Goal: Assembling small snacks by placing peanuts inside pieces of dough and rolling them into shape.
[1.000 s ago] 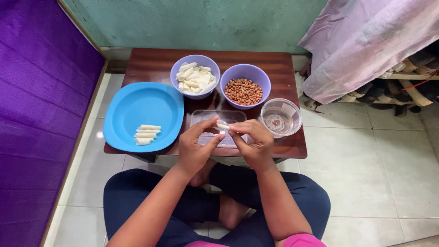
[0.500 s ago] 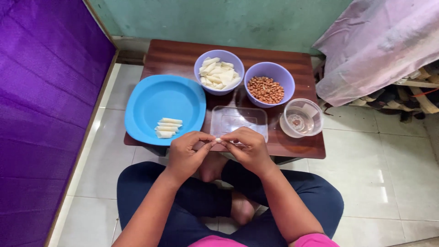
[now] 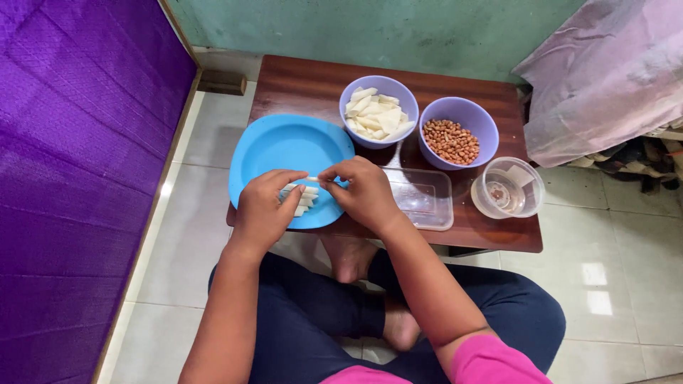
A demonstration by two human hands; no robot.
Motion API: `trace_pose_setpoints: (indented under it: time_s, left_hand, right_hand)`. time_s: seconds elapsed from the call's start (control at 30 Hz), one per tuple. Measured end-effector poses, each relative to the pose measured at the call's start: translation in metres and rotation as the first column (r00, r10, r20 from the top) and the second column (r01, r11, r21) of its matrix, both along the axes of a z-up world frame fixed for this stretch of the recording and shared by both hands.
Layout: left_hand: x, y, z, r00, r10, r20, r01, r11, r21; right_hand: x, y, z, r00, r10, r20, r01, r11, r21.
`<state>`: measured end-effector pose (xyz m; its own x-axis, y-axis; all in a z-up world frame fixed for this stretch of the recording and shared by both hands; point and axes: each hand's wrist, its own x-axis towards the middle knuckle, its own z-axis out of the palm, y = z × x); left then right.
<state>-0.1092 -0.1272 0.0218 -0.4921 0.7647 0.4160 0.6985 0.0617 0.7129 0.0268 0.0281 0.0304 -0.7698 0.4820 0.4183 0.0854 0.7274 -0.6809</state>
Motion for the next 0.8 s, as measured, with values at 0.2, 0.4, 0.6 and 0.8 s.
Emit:
trace_pose_setpoints:
  time_s: [0.2,0.4,0.6,0.8]
  left_hand:
    - [-0.012,0.002,-0.02,0.985,0.018,-0.172,-0.034,0.995,-0.093]
    - [-0.01,0.002,-0.019,0.965,0.035,-0.261,-0.091,0.975,-0.204]
    - [-0.01,0.004,-0.012,0.964,-0.01,-0.267,-0.081,0.942,-0.326]
    - [-0.005,0.004,0.001,0.968,-0.013,-0.249,-0.084,0.924,-0.372]
  right_hand:
    - [-0.021,0.001,-0.006,0.987,-0.015,0.158,0.014,1.0,0.013]
    - [-0.029,-0.001,0.005,0.969,0.027,0.244,-0.036,0.999,0.034]
    - [-0.039,0.005,-0.003,0.94,0.029,0.339,-0.059,0.995,0.079]
    - [-0.042,0.005,0.0,0.925,0.022,0.379,-0.06,0.994,0.088]
